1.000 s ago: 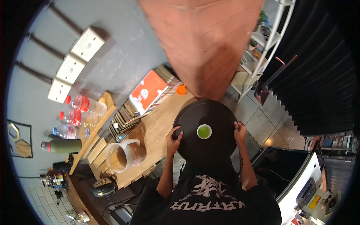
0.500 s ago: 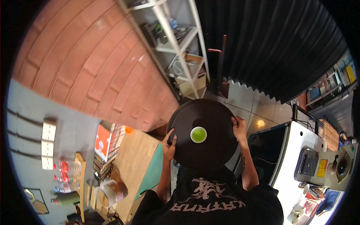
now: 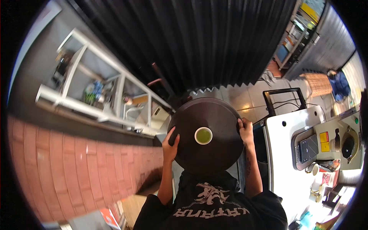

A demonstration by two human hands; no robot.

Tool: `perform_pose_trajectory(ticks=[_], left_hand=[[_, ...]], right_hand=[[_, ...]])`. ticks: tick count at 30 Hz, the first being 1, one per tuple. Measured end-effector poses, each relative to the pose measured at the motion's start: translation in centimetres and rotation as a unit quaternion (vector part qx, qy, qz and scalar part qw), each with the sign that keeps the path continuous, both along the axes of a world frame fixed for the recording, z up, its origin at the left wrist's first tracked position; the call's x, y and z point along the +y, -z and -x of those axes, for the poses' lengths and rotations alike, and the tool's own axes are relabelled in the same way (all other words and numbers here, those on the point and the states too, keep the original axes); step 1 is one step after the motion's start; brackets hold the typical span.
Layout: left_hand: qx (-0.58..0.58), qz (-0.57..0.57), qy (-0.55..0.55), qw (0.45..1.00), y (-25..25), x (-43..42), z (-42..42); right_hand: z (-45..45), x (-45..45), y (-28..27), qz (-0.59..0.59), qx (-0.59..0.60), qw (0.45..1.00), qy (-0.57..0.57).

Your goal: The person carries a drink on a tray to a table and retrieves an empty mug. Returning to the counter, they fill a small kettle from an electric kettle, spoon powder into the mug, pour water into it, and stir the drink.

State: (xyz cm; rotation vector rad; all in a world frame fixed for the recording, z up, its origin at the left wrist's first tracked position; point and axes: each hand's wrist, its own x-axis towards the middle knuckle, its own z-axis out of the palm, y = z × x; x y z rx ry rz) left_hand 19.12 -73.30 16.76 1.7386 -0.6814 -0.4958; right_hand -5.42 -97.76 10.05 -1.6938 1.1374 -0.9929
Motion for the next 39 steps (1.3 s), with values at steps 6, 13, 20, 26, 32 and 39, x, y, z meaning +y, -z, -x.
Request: perform_pose_trajectory(ticks=[6, 13, 20, 26, 32, 39], left_hand=[[-0.092, 0.009, 0.139, 0.986, 0.3, -15.6, -6.6], [-0.021, 0.018, 0.29, 0.957, -1.9, -31.8, -9.7], [0.014, 0.02, 0.395, 0.918, -0.9, -45.1, -9.2], [0.001, 0.034, 0.457, 0.889, -2.0, -57.3, -4.9], [-0.018, 0.024, 0.515, 0.857, -2.2, -69.7, 0.9], [0.004, -0.007, 0.608, 0.794, -3.9, -81.3, 9.1]], right_hand=[[0.7, -7.6, 0.6, -0.052, 0.066, 0.987, 0.14], [0.6, -12.3, 0.0, -0.123, 0.093, 0.934, 0.322], [1.2, -17.8, -4.6, -0.161, 0.01, 0.92, 0.356], [3.9, -24.5, -4.7, -0.084, 0.052, 0.893, 0.439], [7.6, -31.5, -5.5, -0.052, 0.003, 0.881, 0.47], [11.5, -37.0, -5.7, -0.042, -0.034, 0.82, 0.57]])
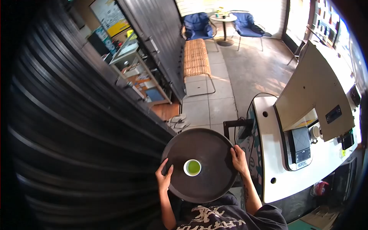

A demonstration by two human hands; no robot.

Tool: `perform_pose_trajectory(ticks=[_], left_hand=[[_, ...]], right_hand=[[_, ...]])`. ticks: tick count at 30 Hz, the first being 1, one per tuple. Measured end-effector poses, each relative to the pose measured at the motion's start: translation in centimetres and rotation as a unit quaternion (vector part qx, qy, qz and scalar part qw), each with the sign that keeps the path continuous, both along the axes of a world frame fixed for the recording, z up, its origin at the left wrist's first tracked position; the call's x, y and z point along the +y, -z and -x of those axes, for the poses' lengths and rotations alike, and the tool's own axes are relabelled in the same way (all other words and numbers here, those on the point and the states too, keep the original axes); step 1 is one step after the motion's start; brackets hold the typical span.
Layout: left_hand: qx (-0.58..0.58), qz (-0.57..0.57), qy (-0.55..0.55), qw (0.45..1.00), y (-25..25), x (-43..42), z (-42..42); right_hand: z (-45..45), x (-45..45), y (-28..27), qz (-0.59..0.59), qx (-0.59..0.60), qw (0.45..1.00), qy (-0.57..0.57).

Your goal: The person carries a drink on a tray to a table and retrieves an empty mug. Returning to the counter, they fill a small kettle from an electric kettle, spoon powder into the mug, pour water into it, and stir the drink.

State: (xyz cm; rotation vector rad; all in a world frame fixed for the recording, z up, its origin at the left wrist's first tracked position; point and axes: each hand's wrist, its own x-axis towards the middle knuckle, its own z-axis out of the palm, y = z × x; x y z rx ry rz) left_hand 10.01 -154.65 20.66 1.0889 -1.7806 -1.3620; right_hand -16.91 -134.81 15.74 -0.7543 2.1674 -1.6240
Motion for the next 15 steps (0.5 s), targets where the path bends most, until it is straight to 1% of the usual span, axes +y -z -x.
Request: perform_pose_trajectory(ticks=[2, 5, 8, 11, 12, 13, 14, 15], left_hand=[[-0.019, 0.009, 0.017, 1.0, -0.6, -2.7, 2.5], [-0.022, 0.005, 0.068, 0.997, 0.7, -7.7, 5.8], [-0.03, 0.002, 0.116, 0.993, 0.3, -12.1, 10.4], [-0.032, 0.012, 0.161, 0.986, 0.2, -16.8, 15.8], [-0.034, 0.022, 0.174, 0.984, 0.2, -18.3, 17.7], [-0.035, 0.031, 0.188, 0.981, 0.2, -19.7, 19.2], [-0.02, 0.004, 0.207, 0.978, 0.6, -21.3, 20.9], [-0.013, 0.001, 0.22, 0.975, 0.8, -23.0, 22.8]], right_hand=[[1.0, -1.6, -0.2, 0.002, -0.012, 0.999, 0.03], [2.8, -3.6, 0.4, -0.021, -0.031, 0.997, 0.075], [4.7, -6.0, 0.8, -0.006, -0.046, 0.991, 0.125], [7.2, -8.7, 0.5, -0.001, -0.046, 0.985, 0.165], [8.1, -9.8, 0.0, 0.008, -0.015, 0.983, 0.182], [8.8, -10.5, 0.4, 0.001, -0.012, 0.981, 0.192], [9.9, -11.3, 1.1, 0.001, -0.019, 0.978, 0.209], [10.8, -12.0, 1.5, 0.001, -0.026, 0.974, 0.226]])
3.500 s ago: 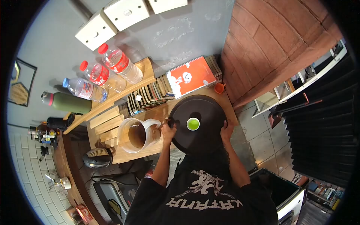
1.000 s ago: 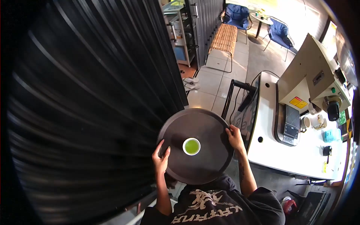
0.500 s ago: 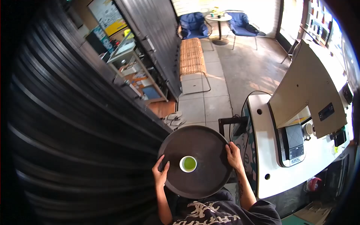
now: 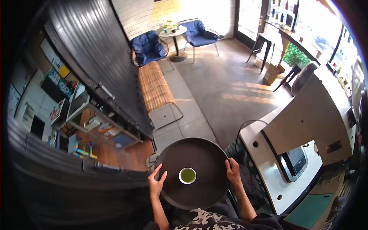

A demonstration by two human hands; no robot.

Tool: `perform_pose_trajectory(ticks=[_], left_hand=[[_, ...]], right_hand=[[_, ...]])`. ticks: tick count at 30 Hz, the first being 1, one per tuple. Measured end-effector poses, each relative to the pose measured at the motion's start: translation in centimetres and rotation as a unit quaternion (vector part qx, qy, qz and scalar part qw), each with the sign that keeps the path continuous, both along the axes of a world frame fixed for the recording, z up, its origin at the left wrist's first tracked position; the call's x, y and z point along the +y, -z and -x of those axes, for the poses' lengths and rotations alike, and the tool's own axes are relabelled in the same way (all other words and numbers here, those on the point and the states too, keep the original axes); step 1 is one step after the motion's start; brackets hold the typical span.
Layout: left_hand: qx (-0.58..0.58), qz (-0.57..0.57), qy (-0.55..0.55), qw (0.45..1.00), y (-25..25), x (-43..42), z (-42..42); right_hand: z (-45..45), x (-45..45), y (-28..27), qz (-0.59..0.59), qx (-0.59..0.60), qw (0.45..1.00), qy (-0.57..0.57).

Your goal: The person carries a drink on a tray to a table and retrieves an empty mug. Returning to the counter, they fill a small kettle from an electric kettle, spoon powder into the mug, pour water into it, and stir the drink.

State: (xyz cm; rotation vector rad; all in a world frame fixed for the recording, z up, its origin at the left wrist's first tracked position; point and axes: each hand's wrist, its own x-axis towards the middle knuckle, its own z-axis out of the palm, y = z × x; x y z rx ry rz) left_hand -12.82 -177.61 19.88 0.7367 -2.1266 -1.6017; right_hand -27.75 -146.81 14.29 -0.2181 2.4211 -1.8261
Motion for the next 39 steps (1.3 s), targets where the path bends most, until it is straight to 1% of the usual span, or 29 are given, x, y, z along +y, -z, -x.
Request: perform_pose_trajectory(ticks=[2, 3, 5, 7, 11, 14, 15, 17, 20, 22, 23, 26, 27, 29, 32, 34, 36, 37, 39], left_hand=[[0.008, 0.037, 0.045, 0.998, 0.0, -2.9, 3.6], [0.01, 0.034, 0.06, 0.998, -0.1, -4.1, 5.4], [0.012, 0.066, 0.114, 0.991, -0.5, -7.2, 10.6], [0.025, 0.063, 0.146, 0.987, -0.4, -8.7, 14.0], [0.023, 0.035, 0.18, 0.983, -1.3, -11.0, 19.6], [0.022, 0.029, 0.2, 0.979, -0.9, -13.0, 24.0], [0.02, 0.041, 0.206, 0.977, -0.8, -13.7, 25.7], [0.022, 0.054, 0.217, 0.975, -0.8, -15.0, 29.2], [0.04, 0.04, 0.225, 0.973, -1.2, -16.3, 34.6], [0.036, 0.017, 0.232, 0.972, -1.6, -17.3, 38.2], [0.037, 0.013, 0.233, 0.972, -1.7, -17.8, 40.0], [0.031, 0.029, 0.234, 0.971, -2.9, -19.3, 45.1], [0.034, 0.032, 0.228, 0.973, -3.2, -19.9, 47.2], [0.031, 0.044, 0.229, 0.972, -3.4, -20.7, 50.0], [0.035, 0.016, 0.23, 0.972, -3.8, -21.5, 54.4], [0.029, 0.014, 0.243, 0.97, -3.6, -21.7, 57.4], [0.035, 0.036, 0.254, 0.966, -3.7, -21.7, 60.5], [0.032, 0.035, 0.258, 0.965, -4.3, -21.3, 61.9], [0.029, 0.024, 0.266, 0.963, -4.0, -21.1, 65.2]], right_hand=[[1.9, -1.8, -0.9, 0.001, 0.006, 0.999, 0.031], [3.2, -2.7, -1.2, 0.003, 0.014, 0.999, 0.043], [5.0, -4.4, -1.4, 0.001, 0.019, 0.996, 0.093], [7.1, -5.3, -1.6, -0.024, 0.007, 0.992, 0.12], [10.7, -7.8, -3.0, -0.032, 0.021, 0.986, 0.159], [13.9, -9.1, -3.0, -0.045, 0.02, 0.983, 0.174], [15.0, -10.1, -4.1, -0.022, 0.007, 0.982, 0.186], [17.6, -11.0, -3.5, -0.021, 0.013, 0.98, 0.197], [22.5, -12.4, -3.3, -0.012, 0.021, 0.979, 0.201], [26.0, -13.3, -2.9, -0.032, 0.052, 0.977, 0.205], [27.8, -13.8, -3.0, -0.008, 0.024, 0.978, 0.209], [33.0, -15.3, -3.4, 0.001, 0.016, 0.978, 0.209], [34.6, -15.9, -3.7, 0.033, 0.02, 0.977, 0.208], [37.7, -16.9, -4.5, 0.028, 0.022, 0.978, 0.204], [42.0, -17.5, -4.5, 0.019, 0.033, 0.977, 0.21], [44.3, -17.7, -4.7, 0.026, 0.027, 0.975, 0.219], [46.6, -17.5, -4.8, 0.013, 0.019, 0.974, 0.227], [47.8, -17.5, -4.9, 0.016, 0.02, 0.972, 0.232], [50.3, -17.2, -5.1, 0.015, 0.02, 0.971, 0.239]])
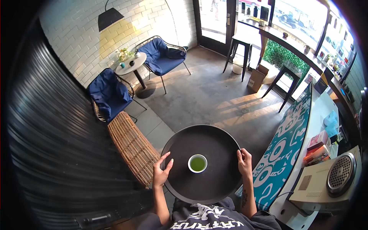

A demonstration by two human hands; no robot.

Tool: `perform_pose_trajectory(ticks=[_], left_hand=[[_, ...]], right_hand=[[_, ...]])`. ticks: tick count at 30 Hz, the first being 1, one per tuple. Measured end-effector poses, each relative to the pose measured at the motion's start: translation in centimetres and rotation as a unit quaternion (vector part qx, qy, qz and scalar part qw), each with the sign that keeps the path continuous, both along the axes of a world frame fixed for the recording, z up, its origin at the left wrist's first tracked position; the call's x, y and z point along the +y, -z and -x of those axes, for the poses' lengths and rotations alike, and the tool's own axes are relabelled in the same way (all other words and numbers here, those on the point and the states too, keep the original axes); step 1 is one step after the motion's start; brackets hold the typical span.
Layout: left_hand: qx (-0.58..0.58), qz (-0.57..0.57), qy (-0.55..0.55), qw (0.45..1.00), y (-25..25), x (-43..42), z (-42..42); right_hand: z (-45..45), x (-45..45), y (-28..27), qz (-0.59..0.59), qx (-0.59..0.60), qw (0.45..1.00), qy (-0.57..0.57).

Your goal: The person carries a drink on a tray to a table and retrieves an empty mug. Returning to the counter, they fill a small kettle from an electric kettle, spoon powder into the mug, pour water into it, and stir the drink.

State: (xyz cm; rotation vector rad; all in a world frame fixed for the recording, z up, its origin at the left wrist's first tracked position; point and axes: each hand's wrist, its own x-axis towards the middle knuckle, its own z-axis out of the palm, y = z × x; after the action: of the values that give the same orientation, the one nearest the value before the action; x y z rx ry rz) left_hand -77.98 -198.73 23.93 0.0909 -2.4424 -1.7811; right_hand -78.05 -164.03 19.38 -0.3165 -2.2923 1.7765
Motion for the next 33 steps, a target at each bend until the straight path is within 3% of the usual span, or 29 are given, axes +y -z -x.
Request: perform_pose_trajectory(ticks=[14, 22, 33], left_hand=[[0.025, -0.009, 0.09, 0.996, 0.4, 3.3, 28.8], [0.014, -0.014, 0.138, 0.99, -0.9, 8.6, 40.9], [-0.008, -0.083, 0.195, 0.977, 1.1, 24.4, 56.6]], right_hand=[[21.0, 2.8, -0.5, 0.025, 0.028, 0.993, 0.111], [29.7, 6.6, -1.7, 0.021, 0.039, 0.985, 0.168], [40.1, 20.0, -0.4, 0.017, 0.039, 0.965, 0.26]])
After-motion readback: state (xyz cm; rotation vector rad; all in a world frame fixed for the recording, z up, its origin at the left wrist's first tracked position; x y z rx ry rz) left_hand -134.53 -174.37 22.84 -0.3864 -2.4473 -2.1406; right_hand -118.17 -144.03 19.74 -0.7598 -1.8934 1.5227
